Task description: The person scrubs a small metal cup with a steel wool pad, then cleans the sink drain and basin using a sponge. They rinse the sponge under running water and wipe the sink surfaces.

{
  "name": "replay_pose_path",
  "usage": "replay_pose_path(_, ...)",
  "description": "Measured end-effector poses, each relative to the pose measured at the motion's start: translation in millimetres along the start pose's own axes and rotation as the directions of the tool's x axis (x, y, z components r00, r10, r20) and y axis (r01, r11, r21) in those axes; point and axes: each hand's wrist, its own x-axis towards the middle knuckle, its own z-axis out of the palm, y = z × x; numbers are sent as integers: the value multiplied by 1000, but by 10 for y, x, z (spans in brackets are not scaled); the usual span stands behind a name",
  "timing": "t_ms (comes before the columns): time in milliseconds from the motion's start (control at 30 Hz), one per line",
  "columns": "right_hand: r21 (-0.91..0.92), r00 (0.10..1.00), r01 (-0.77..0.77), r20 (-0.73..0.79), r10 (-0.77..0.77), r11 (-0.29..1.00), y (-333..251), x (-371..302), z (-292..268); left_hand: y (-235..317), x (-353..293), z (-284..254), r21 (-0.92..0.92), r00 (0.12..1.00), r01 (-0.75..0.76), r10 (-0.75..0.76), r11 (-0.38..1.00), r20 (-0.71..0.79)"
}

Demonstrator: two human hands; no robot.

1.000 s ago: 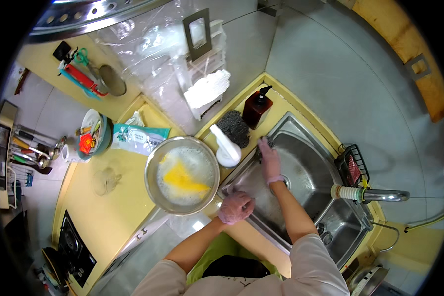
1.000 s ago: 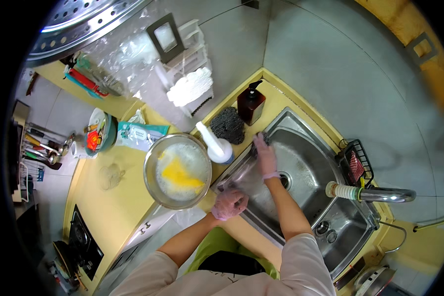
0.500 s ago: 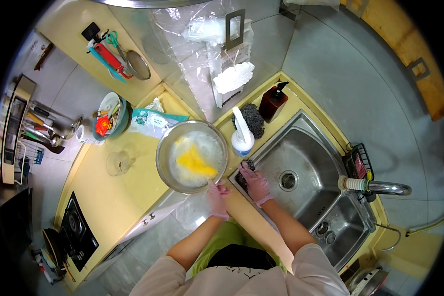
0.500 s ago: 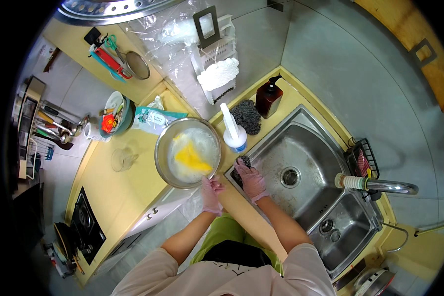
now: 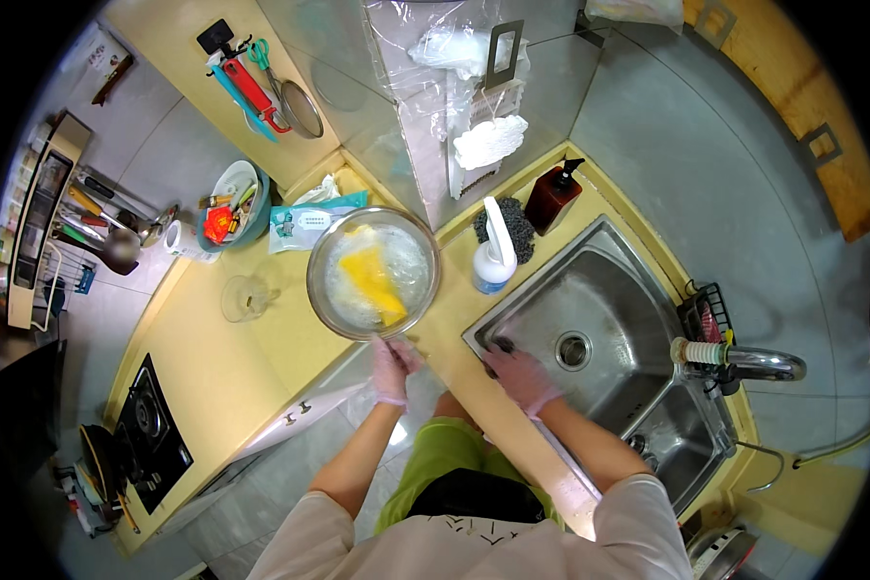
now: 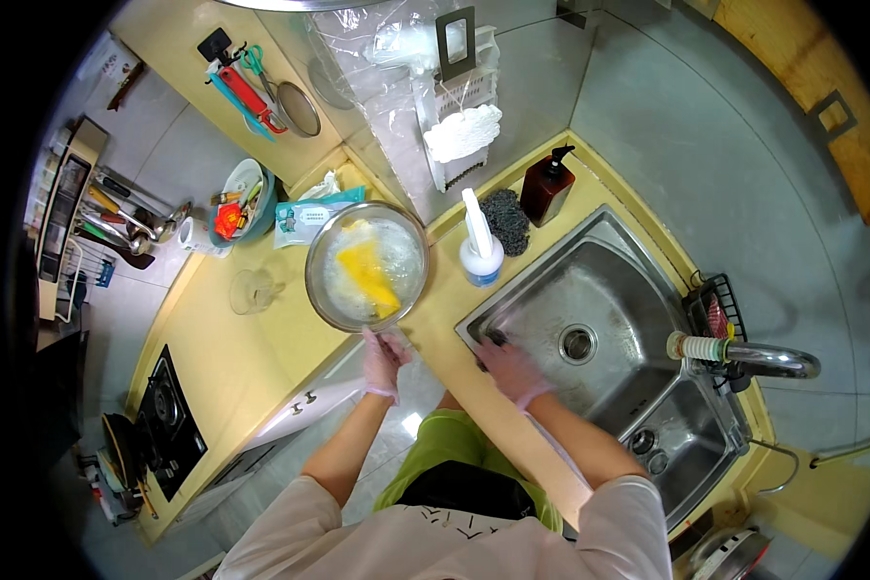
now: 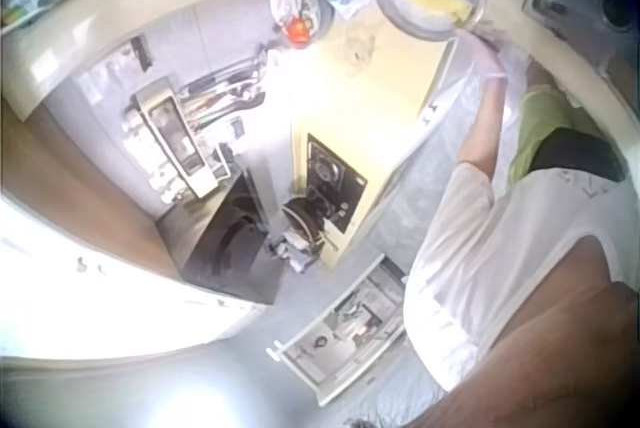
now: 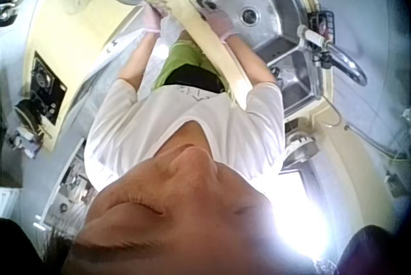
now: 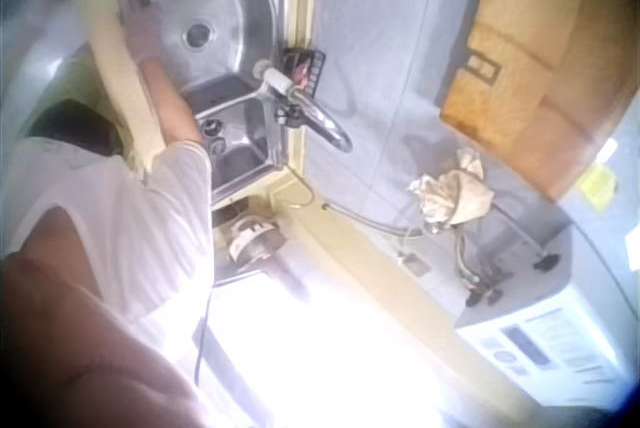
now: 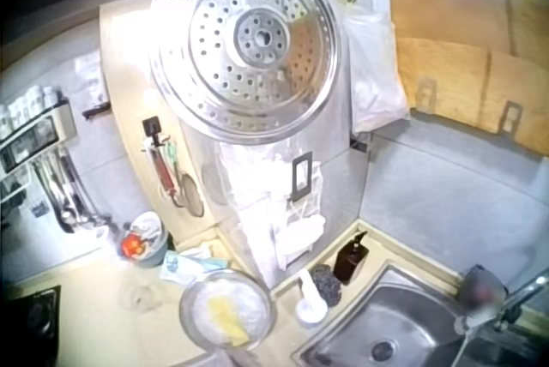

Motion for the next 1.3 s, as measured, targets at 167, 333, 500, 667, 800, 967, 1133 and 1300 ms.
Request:
replay_pose_path(167, 27, 992, 118, 37, -119, 993, -14, -143, -200, -369, -106, -41, 69, 997, 35, -39, 997, 68)
replay_pose_path(333, -171, 984, 41, -161, -69, 984, -228, 283, -25, -337, -226, 183, 154, 990, 18, -40, 988, 138)
replay_pose_path(500, -65, 995, 99, -24, -101, 993, -124, -272, 259, -328, -258, -73, 126, 995, 5, -18, 992, 97)
replay_pose_path(667, -71, 981, -96, -174, 82, 993, -253, 508, 117, -316, -407, 3, 186, 996, -7, -10, 983, 91)
replay_pose_path(800, -45, 970, -179, -173, 169, 983, -397, 195, 130, -255, -474, 233, 286, 989, -3, -40, 958, 145)
replay_pose_path(967, -4, 859, -465, -242, 450, 885, -468, -1295, 487, -369, -145, 503, 546, 812, -550, 249, 632, 529)
replay_pose_path(1133, 0, 666, -650, -483, 569, 760, -526, -2275, 735, -293, -204, 1045, 510, 658, -706, 189, 492, 729)
replay_pose_path(1300, 111, 625, -672, -444, 642, 732, -558, -759, 899, -812, 180, 1067, 9, -10, -975, 81, -220, 997)
